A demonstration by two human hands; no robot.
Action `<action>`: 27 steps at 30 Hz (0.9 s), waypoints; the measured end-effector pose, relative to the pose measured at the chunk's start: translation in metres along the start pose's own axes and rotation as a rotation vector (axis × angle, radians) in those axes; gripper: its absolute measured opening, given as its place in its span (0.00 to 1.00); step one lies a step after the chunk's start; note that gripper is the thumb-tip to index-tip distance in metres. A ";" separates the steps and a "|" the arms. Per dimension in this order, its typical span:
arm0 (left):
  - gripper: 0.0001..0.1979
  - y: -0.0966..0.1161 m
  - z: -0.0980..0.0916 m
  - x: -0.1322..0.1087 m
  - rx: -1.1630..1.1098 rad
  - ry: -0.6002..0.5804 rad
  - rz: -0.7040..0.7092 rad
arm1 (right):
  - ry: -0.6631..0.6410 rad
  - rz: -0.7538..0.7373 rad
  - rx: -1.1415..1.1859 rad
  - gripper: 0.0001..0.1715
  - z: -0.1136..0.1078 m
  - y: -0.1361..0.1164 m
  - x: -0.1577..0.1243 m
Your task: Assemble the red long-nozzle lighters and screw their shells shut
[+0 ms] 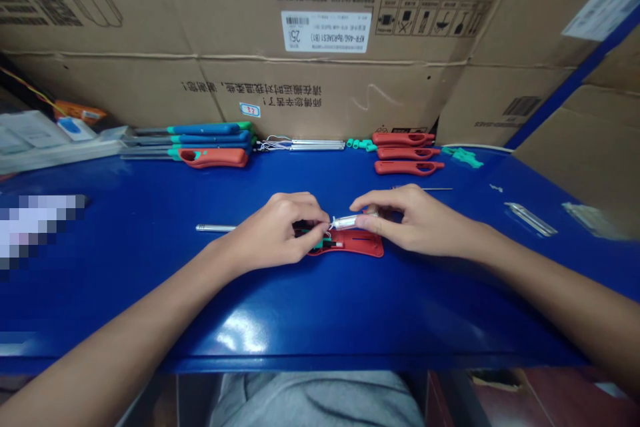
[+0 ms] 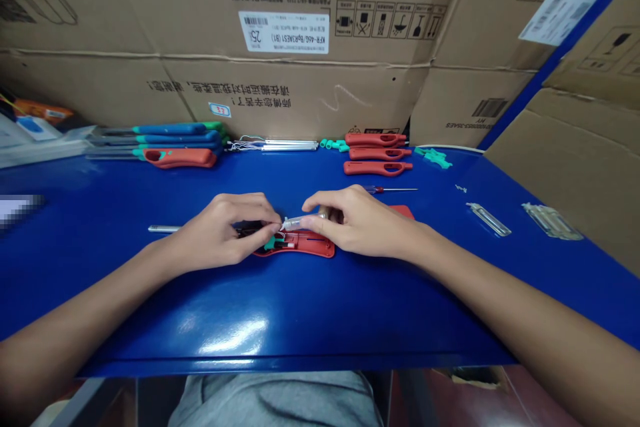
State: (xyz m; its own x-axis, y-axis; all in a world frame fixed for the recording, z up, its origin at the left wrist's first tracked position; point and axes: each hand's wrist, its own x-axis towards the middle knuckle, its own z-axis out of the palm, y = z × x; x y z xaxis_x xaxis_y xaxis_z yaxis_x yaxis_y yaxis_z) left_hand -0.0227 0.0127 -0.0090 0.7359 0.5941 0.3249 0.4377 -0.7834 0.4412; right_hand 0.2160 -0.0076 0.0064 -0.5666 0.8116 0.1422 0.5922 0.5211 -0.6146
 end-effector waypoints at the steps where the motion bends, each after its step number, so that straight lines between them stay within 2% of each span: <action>1: 0.10 0.000 0.000 0.000 -0.006 -0.003 0.001 | -0.016 0.001 0.004 0.16 -0.002 0.000 0.000; 6: 0.09 0.001 0.001 0.002 -0.012 -0.029 0.010 | -0.075 -0.042 -0.103 0.07 -0.005 -0.003 0.000; 15: 0.09 0.002 -0.002 0.001 0.012 -0.090 -0.009 | -0.085 -0.160 -0.308 0.13 -0.003 0.000 -0.003; 20: 0.13 0.004 -0.006 0.001 0.084 -0.148 -0.039 | -0.093 -0.171 -0.350 0.14 -0.001 0.003 -0.004; 27: 0.11 0.002 -0.004 0.001 0.071 -0.173 -0.065 | -0.104 -0.160 -0.350 0.13 0.000 0.000 -0.005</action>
State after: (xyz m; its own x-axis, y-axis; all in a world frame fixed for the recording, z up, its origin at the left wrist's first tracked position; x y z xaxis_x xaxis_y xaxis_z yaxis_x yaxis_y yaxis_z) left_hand -0.0227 0.0125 -0.0043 0.7799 0.6085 0.1466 0.5180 -0.7590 0.3945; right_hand 0.2192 -0.0120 0.0060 -0.7119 0.6912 0.1245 0.6412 0.7119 -0.2865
